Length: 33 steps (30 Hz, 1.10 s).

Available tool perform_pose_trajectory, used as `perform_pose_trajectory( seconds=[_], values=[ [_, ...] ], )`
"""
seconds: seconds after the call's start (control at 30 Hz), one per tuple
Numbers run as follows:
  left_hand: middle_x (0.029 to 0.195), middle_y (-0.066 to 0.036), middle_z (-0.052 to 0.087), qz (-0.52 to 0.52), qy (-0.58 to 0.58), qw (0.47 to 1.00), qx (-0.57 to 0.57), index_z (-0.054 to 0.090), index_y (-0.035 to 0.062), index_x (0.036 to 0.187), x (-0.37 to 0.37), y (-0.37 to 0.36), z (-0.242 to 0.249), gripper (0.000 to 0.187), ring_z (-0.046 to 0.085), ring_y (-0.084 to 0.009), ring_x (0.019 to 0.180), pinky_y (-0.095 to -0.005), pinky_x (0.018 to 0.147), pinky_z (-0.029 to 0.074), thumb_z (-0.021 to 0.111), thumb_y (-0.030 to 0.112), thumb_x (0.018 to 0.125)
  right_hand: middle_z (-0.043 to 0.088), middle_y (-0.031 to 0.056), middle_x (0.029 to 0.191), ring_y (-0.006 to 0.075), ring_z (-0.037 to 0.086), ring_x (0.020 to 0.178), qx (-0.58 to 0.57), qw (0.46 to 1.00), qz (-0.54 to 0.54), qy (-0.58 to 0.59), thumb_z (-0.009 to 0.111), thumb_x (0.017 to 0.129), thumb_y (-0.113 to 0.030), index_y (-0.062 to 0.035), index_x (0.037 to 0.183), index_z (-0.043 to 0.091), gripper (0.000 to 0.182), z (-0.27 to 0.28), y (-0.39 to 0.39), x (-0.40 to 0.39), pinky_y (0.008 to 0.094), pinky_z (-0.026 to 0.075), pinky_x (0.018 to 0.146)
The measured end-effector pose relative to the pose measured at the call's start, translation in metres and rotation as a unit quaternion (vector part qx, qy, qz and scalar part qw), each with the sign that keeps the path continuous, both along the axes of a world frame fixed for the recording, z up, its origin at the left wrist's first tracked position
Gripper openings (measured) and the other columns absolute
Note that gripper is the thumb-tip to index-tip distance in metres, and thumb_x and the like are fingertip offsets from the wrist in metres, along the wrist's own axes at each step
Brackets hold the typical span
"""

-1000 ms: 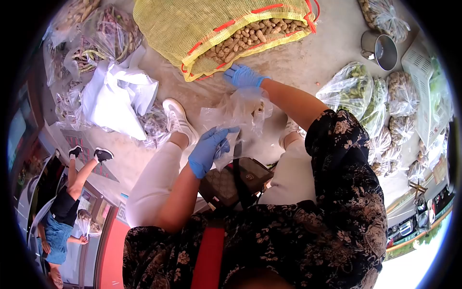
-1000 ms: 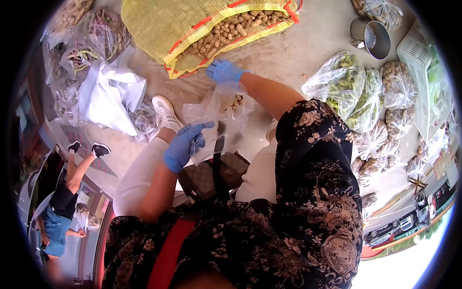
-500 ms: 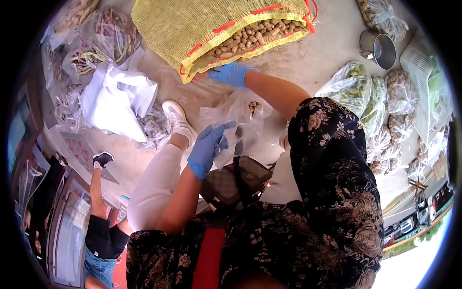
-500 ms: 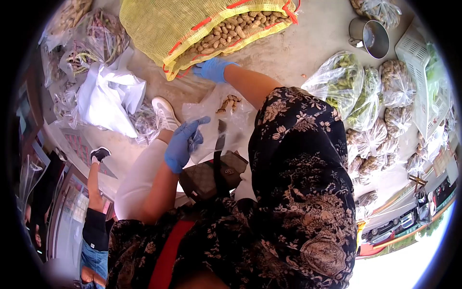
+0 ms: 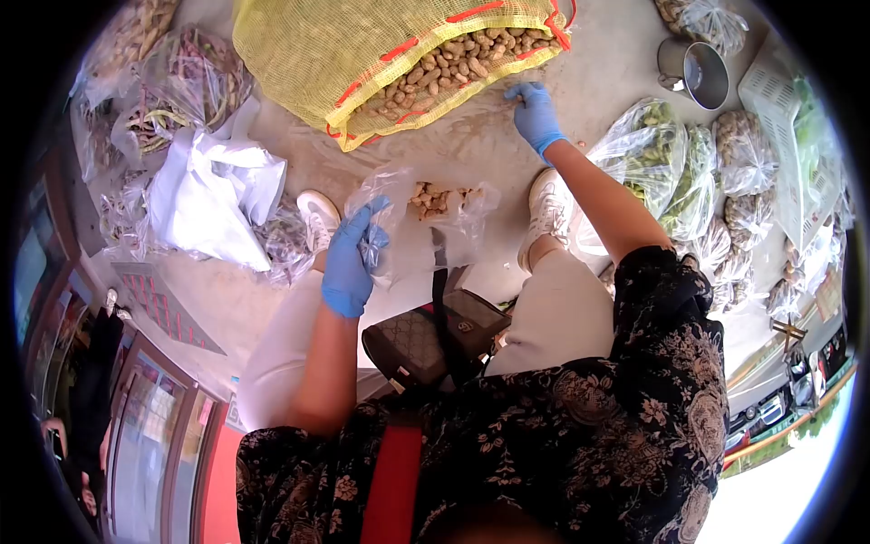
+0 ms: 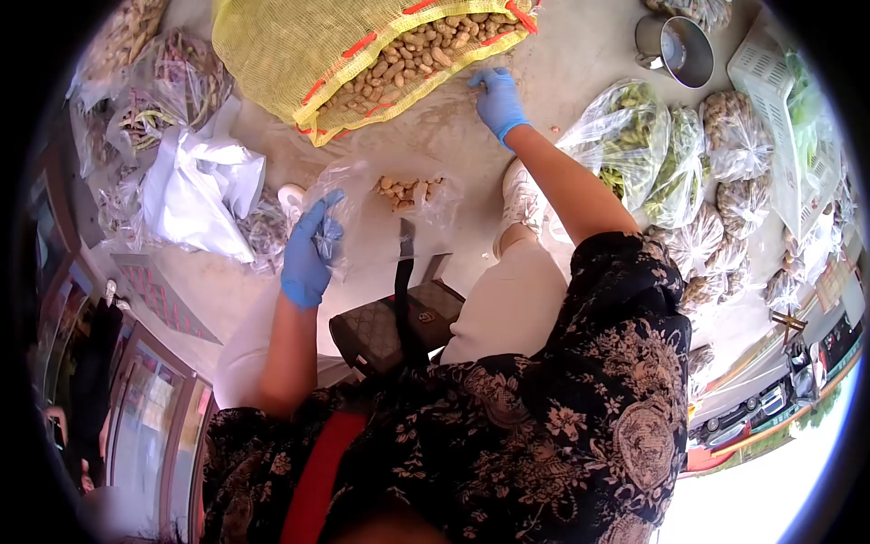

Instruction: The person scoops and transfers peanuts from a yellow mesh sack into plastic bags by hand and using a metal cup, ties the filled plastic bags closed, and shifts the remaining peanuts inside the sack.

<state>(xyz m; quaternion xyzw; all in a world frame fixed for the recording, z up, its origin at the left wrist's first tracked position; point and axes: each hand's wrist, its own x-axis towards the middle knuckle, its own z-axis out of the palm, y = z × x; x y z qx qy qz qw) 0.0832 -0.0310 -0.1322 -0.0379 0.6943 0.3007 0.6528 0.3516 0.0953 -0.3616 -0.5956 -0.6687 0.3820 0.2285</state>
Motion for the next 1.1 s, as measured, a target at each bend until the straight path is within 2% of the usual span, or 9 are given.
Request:
perform_pose_trajectory(
  seconds=[0.1,0.17,0.23,0.33,0.43,0.5,0.73,0.9,1.1],
  values=[
    [0.064,0.003,0.051,0.016,0.015,1.0,-0.003,0.058,0.006,0.113,-0.008,-0.014,-0.007,0.032,0.044,-0.0031,0.053,-0.0159,0.045,0.032,0.047,0.027,0.091,0.056,0.01,0.085,0.0242,0.052,0.081,-0.459,0.822,0.013,0.336,0.047,0.074,0.006,-0.0063,0.095,0.058,0.026,0.094,-0.025,-0.027,0.0323,0.044,0.075],
    [0.063,0.003,0.05,0.022,0.013,1.0,-0.013,0.058,0.005,0.113,-0.007,-0.01,-0.003,0.033,0.041,-0.0031,0.05,-0.0159,0.044,0.031,0.047,0.027,0.091,0.054,0.0125,0.085,0.0263,0.048,0.074,-0.475,0.75,0.177,0.424,0.044,0.076,0.008,-0.0018,0.097,0.055,0.026,0.138,-0.064,-0.057,0.0336,0.043,0.071],
    [0.062,0.003,0.05,0.007,0.006,1.0,-0.011,0.058,0.0046,0.113,-0.002,-0.005,-0.001,0.033,0.04,-0.0031,0.05,-0.0163,0.044,0.03,0.046,0.027,0.091,0.056,0.0149,0.093,0.0271,0.053,0.08,-0.207,0.882,0.316,0.283,0.055,0.077,-0.003,-0.0006,0.098,0.055,0.021,0.131,-0.101,-0.083,0.0339,0.044,0.074],
    [0.06,0.006,0.045,-0.002,-0.023,1.0,-0.012,0.058,0.0048,0.114,0.01,0.0,-0.011,0.032,0.039,-0.0027,0.048,-0.0173,0.041,0.029,0.05,0.024,0.089,0.056,0.0177,0.1,0.0288,0.056,0.089,-0.122,0.907,0.391,0.098,0.065,0.072,-0.024,-0.0004,0.1,0.055,0.037,0.069,-0.12,-0.066,0.0354,0.045,0.078],
    [0.055,0.006,0.042,-0.015,-0.039,0.999,-0.034,0.059,0.0036,0.112,0.022,0.008,-0.009,0.034,0.036,-0.0026,0.046,-0.0179,0.042,0.026,0.048,0.027,0.09,0.06,0.0158,0.097,0.0301,0.058,0.094,-0.09,0.822,0.552,-0.108,0.067,0.068,-0.043,-0.0004,0.109,0.054,0.061,0.031,-0.101,-0.009,0.0369,0.046,0.081],
    [0.054,0.007,0.039,-0.04,-0.08,0.996,-0.021,0.058,0.0032,0.112,0.017,0.0,-0.015,0.035,0.034,-0.0023,0.045,-0.0181,0.042,0.025,0.05,0.029,0.09,0.063,0.0141,0.092,0.0299,0.059,0.091,-0.234,0.685,0.619,-0.304,0.067,0.067,-0.04,-0.0032,0.118,0.049,0.066,0.053,-0.073,0.016,0.0365,0.047,0.079],
    [0.059,0.007,0.043,-0.015,-0.117,0.993,-0.023,0.058,0.0046,0.112,0.046,-0.001,-0.049,0.036,0.036,-0.0023,0.048,-0.0176,0.044,0.029,0.048,0.032,0.091,0.063,0.0102,0.072,0.0262,0.062,0.079,-0.181,0.721,0.471,-0.475,0.069,0.06,-0.039,-0.005,0.129,0.04,0.082,0.138,0.026,0.087,0.0379,0.021,0.106],
    [0.069,0.005,0.051,0.008,-0.215,0.972,0.093,0.06,0.0064,0.109,0.078,0.061,-0.166,0.032,0.043,-0.0026,0.056,-0.0178,0.049,0.035,0.048,0.031,0.092,0.065,0.0098,0.078,0.0242,0.062,0.085,-0.117,0.688,0.416,-0.583,0.075,0.058,-0.036,-0.006,0.132,0.036,0.089,0.105,0.088,0.121,0.0369,0.018,0.108],
    [0.08,0.0,0.056,-0.124,-0.135,0.978,0.103,0.059,0.0047,0.105,0.152,0.066,-0.198,0.029,0.05,-0.0091,0.068,-0.0233,0.065,0.044,0.053,0.028,0.088,0.066,0.0107,0.093,0.0249,0.059,0.097,-0.068,0.689,0.325,-0.645,0.037,0.091,-0.021,-0.0082,0.112,0.057,0.032,0.074,0.096,0.145,0.0408,0.014,0.107]
  ],
)
